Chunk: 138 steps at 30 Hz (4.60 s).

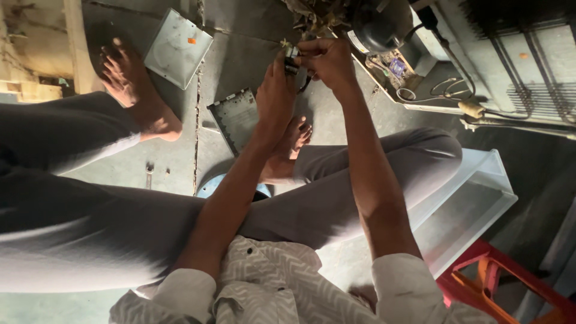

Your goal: The person sits on the floor repairing an electronic circuit board. They handle the board, manipulate its components and wiring by hand, work on a metal enclosure, and reposition the board and enclosure while continuing to work on the assembly.

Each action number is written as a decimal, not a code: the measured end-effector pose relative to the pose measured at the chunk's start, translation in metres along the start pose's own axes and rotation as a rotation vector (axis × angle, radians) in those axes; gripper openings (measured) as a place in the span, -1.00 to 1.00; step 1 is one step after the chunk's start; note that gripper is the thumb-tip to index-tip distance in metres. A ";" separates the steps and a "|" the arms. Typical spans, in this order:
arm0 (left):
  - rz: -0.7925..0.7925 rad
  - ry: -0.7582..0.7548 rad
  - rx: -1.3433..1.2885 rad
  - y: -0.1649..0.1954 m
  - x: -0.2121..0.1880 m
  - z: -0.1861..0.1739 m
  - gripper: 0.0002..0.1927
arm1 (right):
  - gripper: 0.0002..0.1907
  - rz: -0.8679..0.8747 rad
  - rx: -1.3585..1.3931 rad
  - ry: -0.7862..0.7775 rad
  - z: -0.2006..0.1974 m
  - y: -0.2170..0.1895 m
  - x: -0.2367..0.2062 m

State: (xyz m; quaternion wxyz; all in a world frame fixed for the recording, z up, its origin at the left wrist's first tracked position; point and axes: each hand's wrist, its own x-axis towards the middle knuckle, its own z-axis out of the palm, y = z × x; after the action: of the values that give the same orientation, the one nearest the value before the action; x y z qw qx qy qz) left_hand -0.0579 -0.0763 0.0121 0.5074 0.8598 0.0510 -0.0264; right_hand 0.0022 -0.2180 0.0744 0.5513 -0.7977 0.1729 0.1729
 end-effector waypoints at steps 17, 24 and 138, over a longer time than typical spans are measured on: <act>-0.014 -0.012 0.070 0.012 0.000 0.006 -0.46 | -0.83 0.083 0.218 0.047 0.002 -0.006 -0.002; -0.012 -0.009 0.046 0.017 -0.002 0.004 -0.44 | -0.74 0.036 0.096 0.130 0.011 -0.020 -0.010; -0.060 -0.066 -0.147 -0.010 0.074 -0.038 -0.48 | -0.75 -0.033 -0.618 0.048 0.031 0.034 -0.016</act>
State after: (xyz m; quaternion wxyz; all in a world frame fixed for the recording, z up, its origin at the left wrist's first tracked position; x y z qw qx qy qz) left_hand 0.0142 -0.0332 0.0146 0.5695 0.8170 0.0619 -0.0660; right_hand -0.0306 -0.1991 0.0434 0.2810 -0.9341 0.1121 0.1893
